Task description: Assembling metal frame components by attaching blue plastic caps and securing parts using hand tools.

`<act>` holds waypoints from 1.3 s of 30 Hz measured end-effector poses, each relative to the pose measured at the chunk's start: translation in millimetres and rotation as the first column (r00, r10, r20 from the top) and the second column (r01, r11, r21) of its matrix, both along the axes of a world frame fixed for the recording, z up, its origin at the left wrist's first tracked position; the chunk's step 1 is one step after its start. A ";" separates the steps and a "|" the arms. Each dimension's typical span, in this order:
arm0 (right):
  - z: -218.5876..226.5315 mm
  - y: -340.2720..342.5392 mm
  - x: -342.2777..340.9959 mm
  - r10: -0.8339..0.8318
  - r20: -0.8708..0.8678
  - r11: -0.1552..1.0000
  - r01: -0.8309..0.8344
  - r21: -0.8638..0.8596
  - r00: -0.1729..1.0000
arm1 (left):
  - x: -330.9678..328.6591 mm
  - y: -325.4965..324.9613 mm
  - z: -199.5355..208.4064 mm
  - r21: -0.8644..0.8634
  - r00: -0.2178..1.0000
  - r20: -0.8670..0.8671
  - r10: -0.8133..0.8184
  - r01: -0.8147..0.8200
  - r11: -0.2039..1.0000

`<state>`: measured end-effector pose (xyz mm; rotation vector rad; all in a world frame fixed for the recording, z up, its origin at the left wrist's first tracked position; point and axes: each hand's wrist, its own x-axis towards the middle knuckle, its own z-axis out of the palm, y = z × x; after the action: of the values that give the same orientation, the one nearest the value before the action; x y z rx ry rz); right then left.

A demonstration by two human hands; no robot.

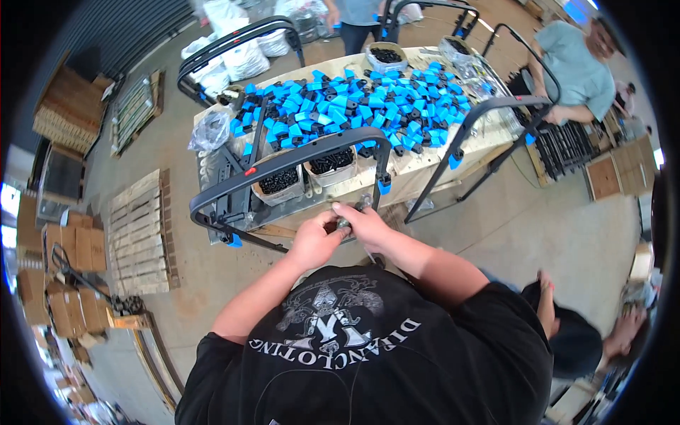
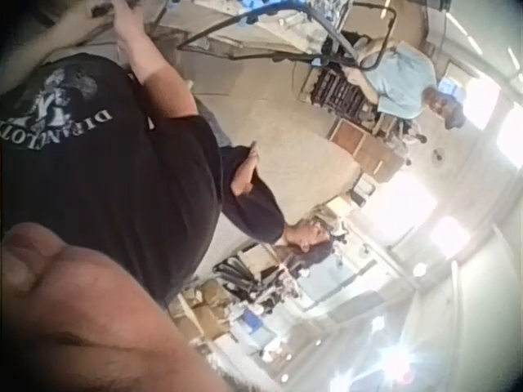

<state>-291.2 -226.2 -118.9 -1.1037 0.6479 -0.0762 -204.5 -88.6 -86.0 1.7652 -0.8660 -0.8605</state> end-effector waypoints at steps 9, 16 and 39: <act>-34.2 160.8 54.4 0.296 0.114 0.838 -0.200 -0.508 0.948 | 57.6 165.3 -44.8 -0.095 0.915 0.221 0.336 -0.323 0.942; -24.6 193.7 79.7 0.367 -0.145 0.748 -0.384 -0.541 0.919 | 107.1 260.1 -73.3 -0.268 0.898 0.132 0.419 -0.375 0.888; -106.3 212.7 71.9 0.163 -0.375 0.762 -0.358 -0.540 0.913 | 195.3 286.5 -150.5 -0.081 0.480 -0.672 0.564 -0.805 0.588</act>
<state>-219.3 -13.5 -225.2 -1.8489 0.7617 0.1524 -9.3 197.9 -236.6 1.1782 0.1603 -0.5383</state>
